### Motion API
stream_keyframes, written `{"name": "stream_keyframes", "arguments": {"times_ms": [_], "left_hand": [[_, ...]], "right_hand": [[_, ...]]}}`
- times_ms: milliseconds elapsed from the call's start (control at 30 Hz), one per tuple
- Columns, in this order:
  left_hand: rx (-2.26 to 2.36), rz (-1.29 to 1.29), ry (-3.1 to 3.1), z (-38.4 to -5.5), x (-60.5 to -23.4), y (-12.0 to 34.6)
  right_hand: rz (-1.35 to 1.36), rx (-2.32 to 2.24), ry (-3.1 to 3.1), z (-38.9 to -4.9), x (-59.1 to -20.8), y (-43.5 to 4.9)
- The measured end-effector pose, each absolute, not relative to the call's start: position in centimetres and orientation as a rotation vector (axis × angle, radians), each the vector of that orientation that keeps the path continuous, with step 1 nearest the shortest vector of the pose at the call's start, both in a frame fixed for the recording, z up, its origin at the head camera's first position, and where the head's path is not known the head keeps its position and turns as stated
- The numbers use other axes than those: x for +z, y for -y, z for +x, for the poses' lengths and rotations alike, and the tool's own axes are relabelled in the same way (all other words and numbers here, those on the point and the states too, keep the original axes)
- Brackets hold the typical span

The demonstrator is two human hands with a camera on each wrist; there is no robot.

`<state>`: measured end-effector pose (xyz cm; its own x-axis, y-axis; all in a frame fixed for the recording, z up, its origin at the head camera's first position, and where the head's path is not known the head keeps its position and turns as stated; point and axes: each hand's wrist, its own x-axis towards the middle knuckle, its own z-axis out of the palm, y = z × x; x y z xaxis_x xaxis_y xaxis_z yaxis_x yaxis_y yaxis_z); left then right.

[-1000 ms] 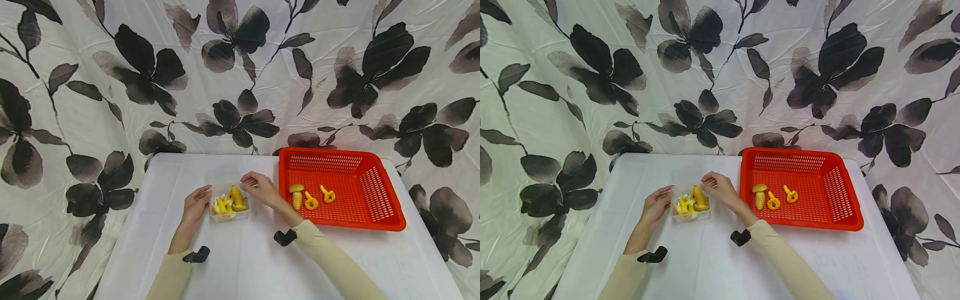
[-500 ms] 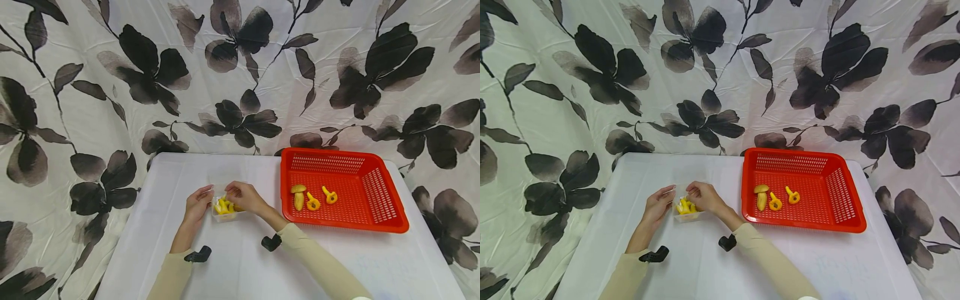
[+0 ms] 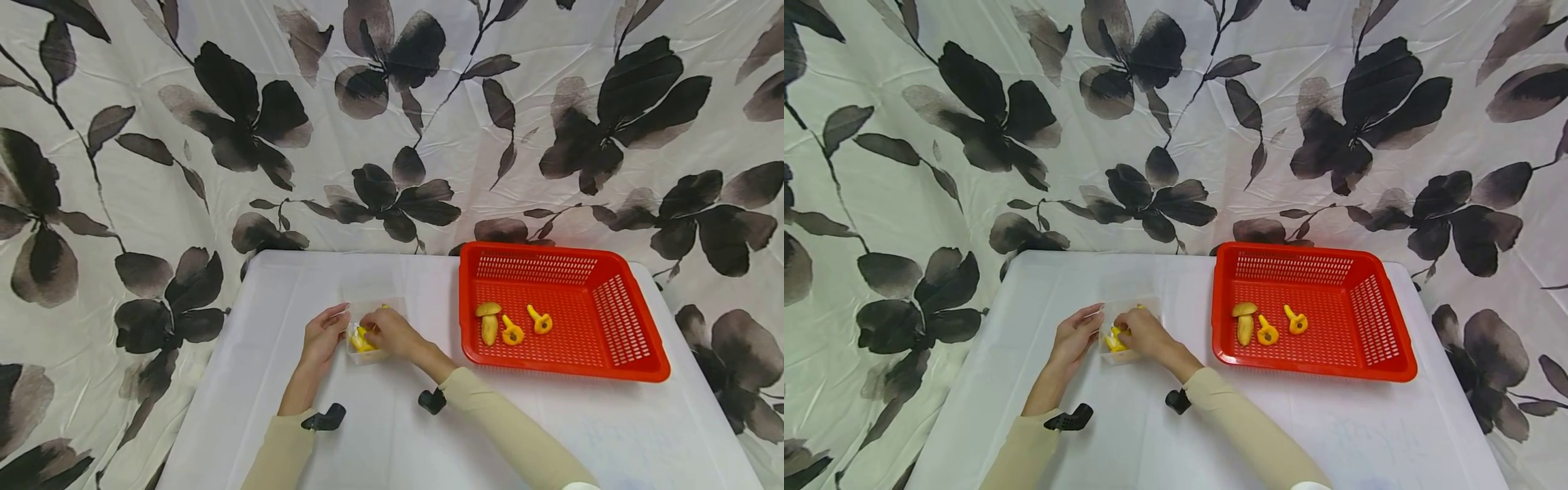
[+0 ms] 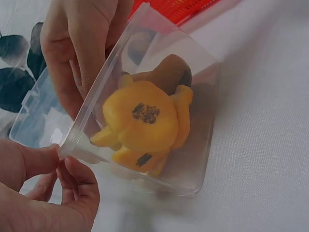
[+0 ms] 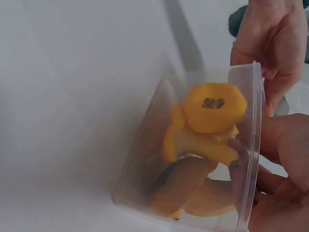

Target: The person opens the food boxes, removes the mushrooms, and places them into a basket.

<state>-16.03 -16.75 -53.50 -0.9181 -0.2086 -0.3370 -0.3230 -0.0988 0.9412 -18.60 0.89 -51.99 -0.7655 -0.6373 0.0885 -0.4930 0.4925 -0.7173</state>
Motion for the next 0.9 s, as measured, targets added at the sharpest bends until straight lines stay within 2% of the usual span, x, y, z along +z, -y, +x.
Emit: {"name": "stream_keyframes", "arguments": {"times_ms": [533,900], "left_hand": [[2.212,-0.607,-2.050,-16.1,-53.8,16.8],[2.217,-0.611,-2.057,-16.1,-53.8,16.7]], "right_hand": [[-0.758,-1.551,-2.355,-18.3,-51.3,-2.1],[-0.548,-1.705,-2.324,-18.4,-50.3,-4.8]]}}
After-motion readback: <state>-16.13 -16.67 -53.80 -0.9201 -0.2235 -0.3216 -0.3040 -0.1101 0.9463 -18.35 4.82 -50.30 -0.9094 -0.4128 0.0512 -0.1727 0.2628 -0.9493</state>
